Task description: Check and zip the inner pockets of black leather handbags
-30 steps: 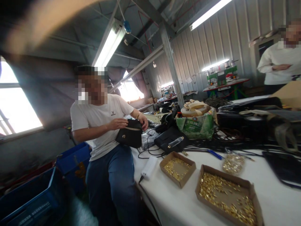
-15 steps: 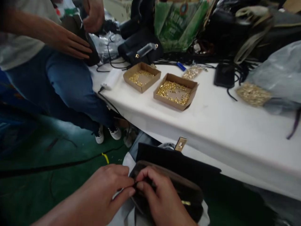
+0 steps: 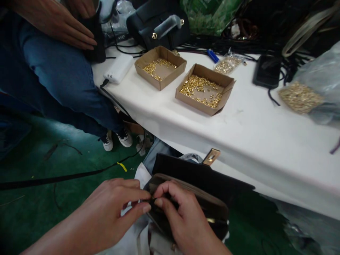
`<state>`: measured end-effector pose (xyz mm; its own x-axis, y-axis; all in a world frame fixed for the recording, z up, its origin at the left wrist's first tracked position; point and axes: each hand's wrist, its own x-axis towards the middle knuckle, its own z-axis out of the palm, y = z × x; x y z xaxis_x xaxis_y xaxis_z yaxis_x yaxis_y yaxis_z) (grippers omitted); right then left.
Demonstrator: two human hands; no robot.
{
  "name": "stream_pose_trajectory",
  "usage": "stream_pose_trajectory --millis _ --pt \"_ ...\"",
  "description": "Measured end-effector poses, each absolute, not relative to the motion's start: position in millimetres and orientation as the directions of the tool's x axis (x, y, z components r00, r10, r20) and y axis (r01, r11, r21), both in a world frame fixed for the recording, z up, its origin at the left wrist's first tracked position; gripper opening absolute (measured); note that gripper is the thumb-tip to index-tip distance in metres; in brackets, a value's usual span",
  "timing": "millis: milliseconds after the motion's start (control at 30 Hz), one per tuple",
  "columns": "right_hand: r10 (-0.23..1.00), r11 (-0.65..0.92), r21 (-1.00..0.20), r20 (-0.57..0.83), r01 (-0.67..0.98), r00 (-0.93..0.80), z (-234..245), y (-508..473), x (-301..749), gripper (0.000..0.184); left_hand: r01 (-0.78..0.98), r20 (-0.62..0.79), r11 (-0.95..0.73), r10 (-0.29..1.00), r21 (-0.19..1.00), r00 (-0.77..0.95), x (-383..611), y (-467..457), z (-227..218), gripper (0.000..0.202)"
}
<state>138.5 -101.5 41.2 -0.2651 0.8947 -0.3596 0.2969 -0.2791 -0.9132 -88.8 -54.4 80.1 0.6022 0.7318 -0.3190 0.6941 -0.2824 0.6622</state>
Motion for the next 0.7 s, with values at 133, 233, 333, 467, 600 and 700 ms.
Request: stream_pose_trajectory --millis 133,233,333,467,600,700 --pt "0.903 -0.242 -0.928 -0.322 0.284 -0.283 38 -103 136 0.024 0.737 -0.347 -0.405 0.691 0.541 0.634 -87 -55 79 0.021" --pt "0.916 -0.223 -0.938 -0.294 0.264 -0.272 35 -105 135 0.022 0.719 -0.358 -0.467 0.645 0.515 0.675 -82 -55 79 0.018" --pt "0.919 -0.234 -0.935 -0.302 0.267 -0.253 35 -107 135 0.021 0.699 -0.318 -0.492 0.648 0.519 0.692 -77 -54 79 0.028" --pt "0.922 -0.255 -0.930 -0.317 0.266 -0.222 35 -105 135 0.020 0.704 -0.312 -0.409 0.687 0.580 0.657 -75 -57 74 0.025" --pt "0.922 -0.323 -0.915 -0.362 0.243 -0.137 34 -102 135 0.017 0.695 -0.233 -0.348 0.769 0.629 0.595 -74 -68 57 0.022" --pt "0.914 -0.346 -0.909 -0.382 0.232 -0.137 33 -102 133 0.019 0.619 -0.076 -0.442 0.772 0.649 0.631 -74 -77 43 0.028"
